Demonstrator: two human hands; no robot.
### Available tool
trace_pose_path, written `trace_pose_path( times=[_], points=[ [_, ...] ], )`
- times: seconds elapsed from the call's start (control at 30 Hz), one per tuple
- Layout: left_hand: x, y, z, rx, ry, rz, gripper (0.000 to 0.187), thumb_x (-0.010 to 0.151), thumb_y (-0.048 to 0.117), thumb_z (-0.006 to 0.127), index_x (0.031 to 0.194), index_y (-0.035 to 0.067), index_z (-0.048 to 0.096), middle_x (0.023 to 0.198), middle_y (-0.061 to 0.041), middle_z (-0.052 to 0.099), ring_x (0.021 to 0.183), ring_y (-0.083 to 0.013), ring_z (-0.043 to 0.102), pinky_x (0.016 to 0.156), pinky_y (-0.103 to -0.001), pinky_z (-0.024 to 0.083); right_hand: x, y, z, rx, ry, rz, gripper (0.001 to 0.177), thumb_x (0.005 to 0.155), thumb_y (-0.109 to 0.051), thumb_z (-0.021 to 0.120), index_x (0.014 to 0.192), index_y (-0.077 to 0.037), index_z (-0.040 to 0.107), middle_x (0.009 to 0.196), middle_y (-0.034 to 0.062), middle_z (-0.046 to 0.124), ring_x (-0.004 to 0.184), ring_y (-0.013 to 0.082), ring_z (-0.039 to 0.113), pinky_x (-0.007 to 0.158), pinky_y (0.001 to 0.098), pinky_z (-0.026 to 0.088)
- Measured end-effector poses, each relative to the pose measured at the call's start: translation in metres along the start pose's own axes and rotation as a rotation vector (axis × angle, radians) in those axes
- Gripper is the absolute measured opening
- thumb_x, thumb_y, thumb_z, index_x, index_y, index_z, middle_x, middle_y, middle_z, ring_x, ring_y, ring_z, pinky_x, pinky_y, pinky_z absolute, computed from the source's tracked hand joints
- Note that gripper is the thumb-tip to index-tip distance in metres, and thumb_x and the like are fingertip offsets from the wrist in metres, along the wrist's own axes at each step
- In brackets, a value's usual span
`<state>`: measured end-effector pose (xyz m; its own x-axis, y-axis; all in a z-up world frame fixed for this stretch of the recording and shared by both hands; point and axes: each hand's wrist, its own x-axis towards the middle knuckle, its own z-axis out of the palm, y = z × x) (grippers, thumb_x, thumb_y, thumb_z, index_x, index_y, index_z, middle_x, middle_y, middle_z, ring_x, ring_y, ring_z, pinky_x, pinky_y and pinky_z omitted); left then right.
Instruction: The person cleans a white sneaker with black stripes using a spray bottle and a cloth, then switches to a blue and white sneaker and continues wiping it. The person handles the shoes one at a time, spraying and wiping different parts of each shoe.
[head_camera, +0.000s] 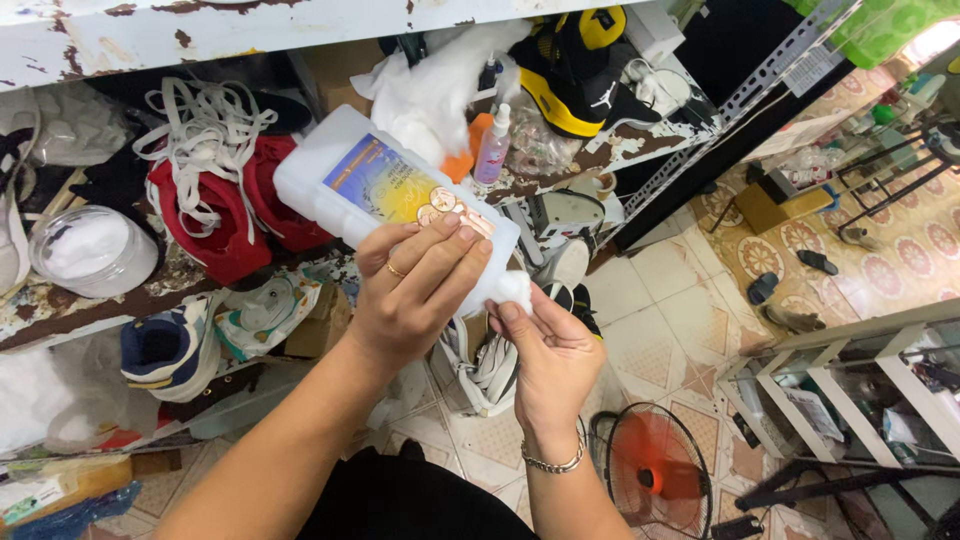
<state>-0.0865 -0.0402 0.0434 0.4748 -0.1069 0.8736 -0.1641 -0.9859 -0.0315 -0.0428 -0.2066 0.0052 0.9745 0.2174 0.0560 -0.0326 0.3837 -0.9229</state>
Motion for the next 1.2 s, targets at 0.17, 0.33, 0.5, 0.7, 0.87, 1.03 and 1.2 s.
trace_pose_path(
  times=[0.17, 0.33, 0.5, 0.7, 0.87, 1.03, 1.2],
  points=[
    [-0.002, 0.005, 0.006, -0.138, -0.048, -0.136, 0.038, 0.084, 0.016, 0.078, 0.121, 0.009, 0.071, 0.12, -0.003, 0.068, 0.122, -0.0209, 0.064, 0.108, -0.04, 0.038, 0.002, 0.004, -0.007, -0.045, -0.008, -0.055, 0.031, 0.09, 0.008, 0.071, 0.12, 0.015, 0.068, 0.106, 0.0195, 0.076, 0.089, 0.0224, 0.076, 0.082, 0.0319, 0.063],
    [-0.011, -0.004, 0.023, -0.322, 0.003, -0.468, 0.062, 0.071, 0.012, 0.086, 0.128, 0.004, 0.061, 0.12, -0.013, 0.062, 0.116, -0.0338, 0.06, 0.103, -0.044, 0.042, 0.002, 0.014, -0.026, -0.051, -0.02, -0.082, 0.029, 0.09, 0.008, 0.071, 0.118, 0.013, 0.068, 0.105, 0.0183, 0.075, 0.089, 0.0205, 0.075, 0.083, 0.0332, 0.063],
    [-0.011, -0.045, 0.06, -0.321, 0.241, -0.876, 0.071, 0.075, 0.015, 0.092, 0.132, 0.002, 0.051, 0.124, -0.019, 0.057, 0.117, -0.0397, 0.058, 0.103, -0.048, 0.044, 0.002, 0.037, -0.052, -0.148, -0.014, -0.006, 0.024, 0.094, 0.002, 0.07, 0.116, 0.01, 0.069, 0.102, 0.0153, 0.075, 0.088, 0.0171, 0.073, 0.083, 0.0309, 0.061],
    [-0.012, -0.089, 0.083, -0.263, 0.309, -0.958, 0.082, 0.077, 0.01, 0.092, 0.142, 0.003, 0.042, 0.137, -0.02, 0.048, 0.13, -0.0389, 0.048, 0.113, -0.047, 0.039, -0.006, 0.063, -0.064, -0.09, 0.03, 0.178, 0.015, 0.098, -0.007, 0.067, 0.107, 0.005, 0.067, 0.106, 0.0124, 0.075, 0.092, 0.0154, 0.07, 0.082, 0.0303, 0.056],
    [-0.018, -0.086, 0.067, -0.076, 0.294, -0.752, 0.113, 0.074, 0.013, 0.089, 0.154, -0.006, 0.012, 0.151, -0.035, 0.019, 0.14, -0.0515, 0.024, 0.115, -0.056, 0.026, -0.018, 0.069, -0.071, 0.001, 0.059, 0.368, 0.007, 0.093, -0.008, 0.062, 0.095, -0.002, 0.061, 0.104, 0.0105, 0.079, 0.09, 0.0173, 0.075, 0.075, 0.0308, 0.057],
    [-0.08, -0.062, 0.027, -0.093, 0.17, -0.402, 0.07, 0.087, 0.018, 0.084, 0.14, 0.003, 0.041, 0.145, -0.027, 0.037, 0.134, -0.039, 0.041, 0.113, -0.05, 0.032, -0.03, 0.101, -0.098, -0.073, -0.015, 0.267, 0.014, 0.097, 0.003, 0.069, 0.11, 0.007, 0.069, 0.1, 0.017, 0.073, 0.086, 0.0189, 0.069, 0.081, 0.0301, 0.054],
    [-0.198, -0.085, -0.049, 0.004, -0.404, -0.422, 0.012, 0.088, 0.016, 0.077, 0.078, 0.014, 0.07, 0.079, -0.006, 0.068, 0.076, -0.0255, 0.066, 0.074, -0.044, 0.051, -0.052, 0.115, -0.111, -0.107, 0.092, 0.313, 0.026, 0.09, 0.007, 0.068, 0.116, 0.012, 0.068, 0.105, 0.0184, 0.074, 0.09, 0.0213, 0.071, 0.084, 0.0333, 0.057]
  ],
)
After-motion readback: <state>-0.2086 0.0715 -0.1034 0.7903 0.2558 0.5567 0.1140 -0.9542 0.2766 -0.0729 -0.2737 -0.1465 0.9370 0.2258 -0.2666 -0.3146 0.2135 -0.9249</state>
